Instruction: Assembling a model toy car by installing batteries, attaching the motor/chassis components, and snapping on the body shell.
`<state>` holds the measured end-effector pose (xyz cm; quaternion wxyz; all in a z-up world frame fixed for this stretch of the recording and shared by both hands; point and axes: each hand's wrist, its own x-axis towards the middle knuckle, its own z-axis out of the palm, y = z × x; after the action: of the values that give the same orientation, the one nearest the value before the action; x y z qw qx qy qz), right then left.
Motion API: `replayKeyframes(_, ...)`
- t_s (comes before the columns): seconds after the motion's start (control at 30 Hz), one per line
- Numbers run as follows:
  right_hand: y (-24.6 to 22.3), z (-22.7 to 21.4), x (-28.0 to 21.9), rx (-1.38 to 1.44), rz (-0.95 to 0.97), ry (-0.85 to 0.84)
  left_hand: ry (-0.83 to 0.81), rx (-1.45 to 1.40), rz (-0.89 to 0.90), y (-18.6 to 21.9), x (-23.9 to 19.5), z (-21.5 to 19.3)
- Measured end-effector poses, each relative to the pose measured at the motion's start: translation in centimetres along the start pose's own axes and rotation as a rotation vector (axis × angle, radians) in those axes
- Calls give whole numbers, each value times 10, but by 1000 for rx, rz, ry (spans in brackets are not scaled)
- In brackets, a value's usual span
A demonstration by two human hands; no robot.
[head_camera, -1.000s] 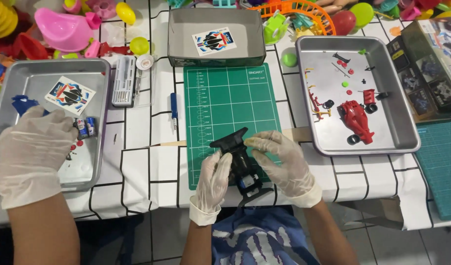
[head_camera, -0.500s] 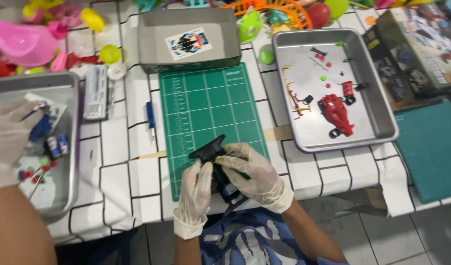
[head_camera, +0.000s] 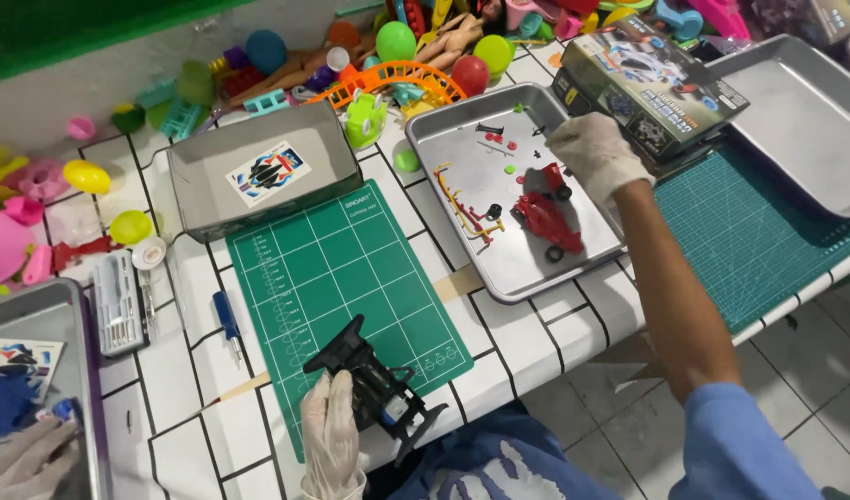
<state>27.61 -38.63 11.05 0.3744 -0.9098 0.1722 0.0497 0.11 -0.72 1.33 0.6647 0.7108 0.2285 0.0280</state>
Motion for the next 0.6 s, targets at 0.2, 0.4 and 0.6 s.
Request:
replayKeyframes(0.2,21,50,97,-2025,-550,-325,140,-13,-106,-60,14,-12)
replayKeyframes(0.4,1,35,53,-349,-68,-93,-88,-210,-16,-39,12,-14)
replayKeyframes(0.6,-20,16,-49,363,-226,-274,-186,-66,68,-20,8,-14)
